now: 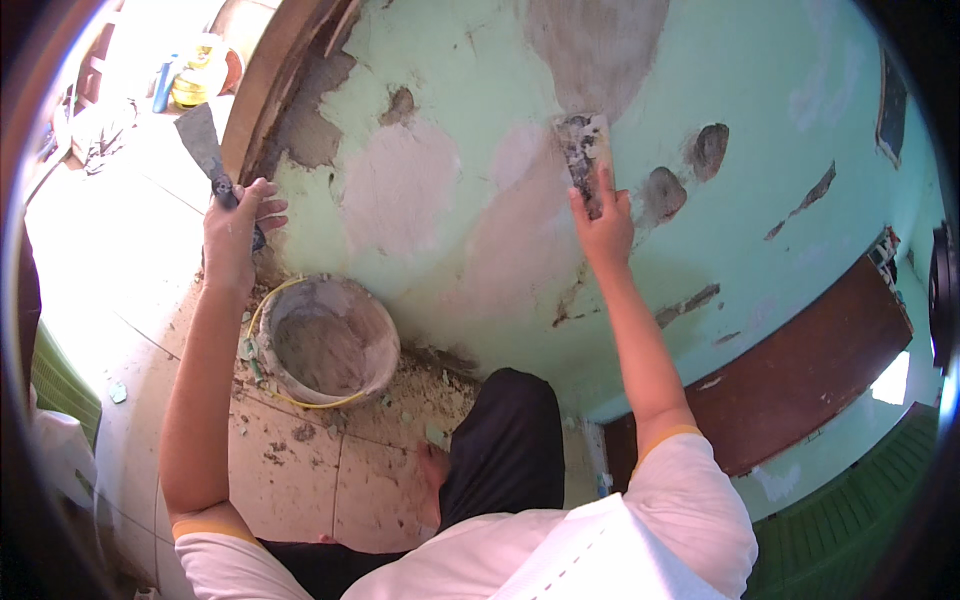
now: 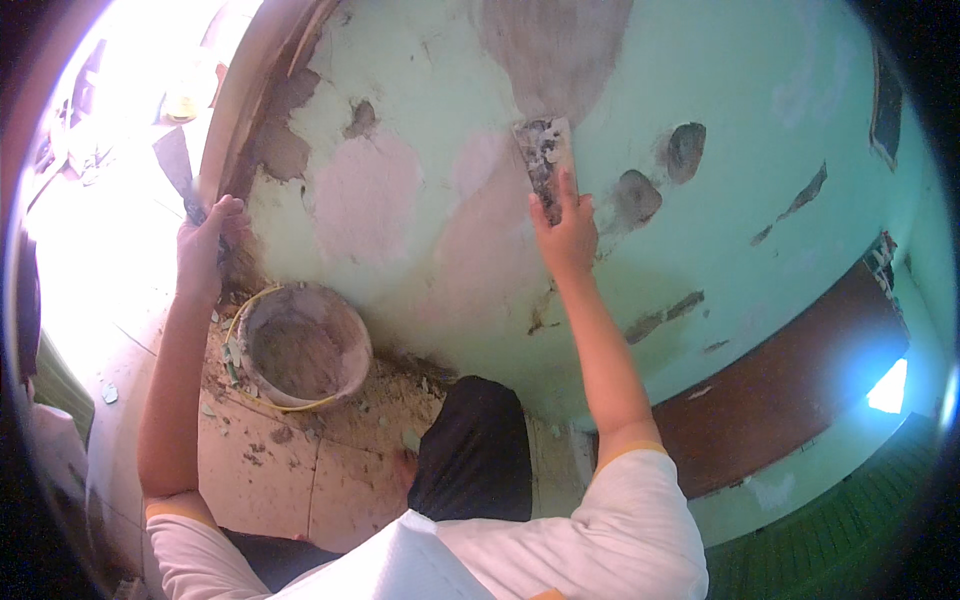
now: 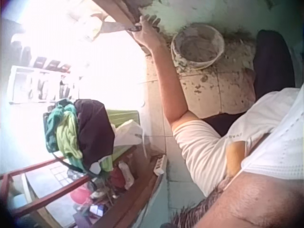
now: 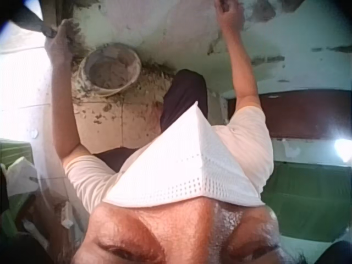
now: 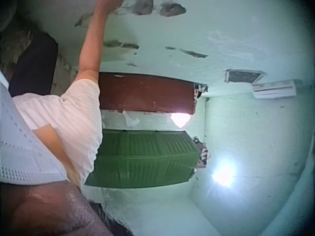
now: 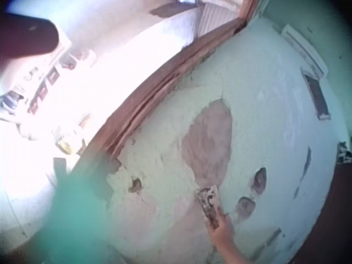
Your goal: The person uses a putty knife to scoop plaster from a bucket and apply it to a wall, spreading it across damaged sections.
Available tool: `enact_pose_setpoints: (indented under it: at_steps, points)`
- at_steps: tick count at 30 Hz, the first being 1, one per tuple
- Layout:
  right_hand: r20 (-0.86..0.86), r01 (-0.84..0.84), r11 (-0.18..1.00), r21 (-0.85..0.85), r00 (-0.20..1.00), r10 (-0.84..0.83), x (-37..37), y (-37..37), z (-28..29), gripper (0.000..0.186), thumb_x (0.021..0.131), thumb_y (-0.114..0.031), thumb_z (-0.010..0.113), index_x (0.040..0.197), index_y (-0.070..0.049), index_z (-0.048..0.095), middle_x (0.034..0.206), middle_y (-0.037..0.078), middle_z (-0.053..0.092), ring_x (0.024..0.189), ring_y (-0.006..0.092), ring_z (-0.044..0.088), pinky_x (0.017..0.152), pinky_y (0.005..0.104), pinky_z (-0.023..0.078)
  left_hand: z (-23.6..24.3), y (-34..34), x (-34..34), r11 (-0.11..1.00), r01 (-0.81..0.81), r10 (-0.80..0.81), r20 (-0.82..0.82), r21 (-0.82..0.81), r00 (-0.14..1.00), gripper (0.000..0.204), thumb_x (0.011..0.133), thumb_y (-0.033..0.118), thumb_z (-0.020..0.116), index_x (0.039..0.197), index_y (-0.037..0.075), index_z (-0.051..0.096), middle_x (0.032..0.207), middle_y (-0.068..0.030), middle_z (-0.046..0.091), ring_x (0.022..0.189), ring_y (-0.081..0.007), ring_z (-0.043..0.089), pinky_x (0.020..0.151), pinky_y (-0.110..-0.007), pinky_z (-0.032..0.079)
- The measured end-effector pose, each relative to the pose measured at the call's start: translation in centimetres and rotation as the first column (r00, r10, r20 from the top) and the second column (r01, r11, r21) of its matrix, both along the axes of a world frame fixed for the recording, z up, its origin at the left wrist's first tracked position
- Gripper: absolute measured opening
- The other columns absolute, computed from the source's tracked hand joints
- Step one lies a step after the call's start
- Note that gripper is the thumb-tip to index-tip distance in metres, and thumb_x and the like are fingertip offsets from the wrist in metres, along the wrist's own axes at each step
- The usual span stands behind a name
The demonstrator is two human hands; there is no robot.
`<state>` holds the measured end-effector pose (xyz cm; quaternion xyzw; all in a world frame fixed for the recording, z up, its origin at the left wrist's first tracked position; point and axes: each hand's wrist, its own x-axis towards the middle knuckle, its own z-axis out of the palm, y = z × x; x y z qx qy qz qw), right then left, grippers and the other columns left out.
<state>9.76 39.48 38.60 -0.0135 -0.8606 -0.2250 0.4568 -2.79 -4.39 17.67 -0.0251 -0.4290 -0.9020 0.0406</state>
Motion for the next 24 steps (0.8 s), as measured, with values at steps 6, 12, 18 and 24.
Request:
enact_pose_setpoints:
  at_steps: [6,12,18,24]
  points:
    - [-0.172,-0.2,0.95,0.238,0.954,0.244,-7.8,-7.2,9.5,0.065,0.09,-0.052,0.07,0.141,-0.016,0.057,0.093,0.016,0.059,0.079,0.0342,0.065,0.064,0.0431,0.055,0.9,0.2,0.6,1.0,-0.026,0.027,-0.05,0.017,0.998,0.02,0.096,0.017,0.068,0.094,0.005,0.051,0.102,-0.0151,0.067,0.084,-0.0226,0.07,0.072,-0.036,0.06]
    - [-0.075,-0.059,0.992,0.111,0.995,0.067,-11.3,-7.9,10.4,0.067,0.092,-0.056,0.064,0.147,-0.021,0.051,0.099,0.02,0.059,0.086,0.0388,0.064,0.072,0.0493,0.054,1.8,1.3,0.9,1.0,0.007,-0.008,-0.085,-0.02,0.996,0.02,0.097,0.017,0.067,0.095,0.005,0.051,0.101,-0.0155,0.066,0.084,-0.0228,0.07,0.071,-0.036,0.06]
    - [0.131,0.086,0.993,-0.076,0.989,-0.075,-1.1,-0.2,-0.7,0.068,0.093,-0.052,0.063,0.151,-0.019,0.046,0.1,0.025,0.057,0.086,0.0413,0.062,0.071,0.0475,0.054,1.1,1.4,0.9,1.0,-0.011,0.01,-0.06,-0.013,0.998,0.019,0.098,0.017,0.066,0.097,0.004,0.051,0.102,-0.0157,0.067,0.084,-0.0225,0.069,0.07,-0.035,0.06]
    - [-0.105,-0.115,0.992,0.059,0.987,0.121,-2.7,-1.4,6.9,0.067,0.092,-0.054,0.064,0.147,-0.018,0.05,0.096,0.022,0.056,0.084,0.0386,0.062,0.066,0.0455,0.054,0.4,0.9,0.7,0.999,-0.027,0.025,-0.051,-0.033,0.998,0.02,0.097,0.017,0.066,0.1,0.003,0.053,0.101,-0.0147,0.068,0.083,-0.0228,0.07,0.069,-0.035,0.06]
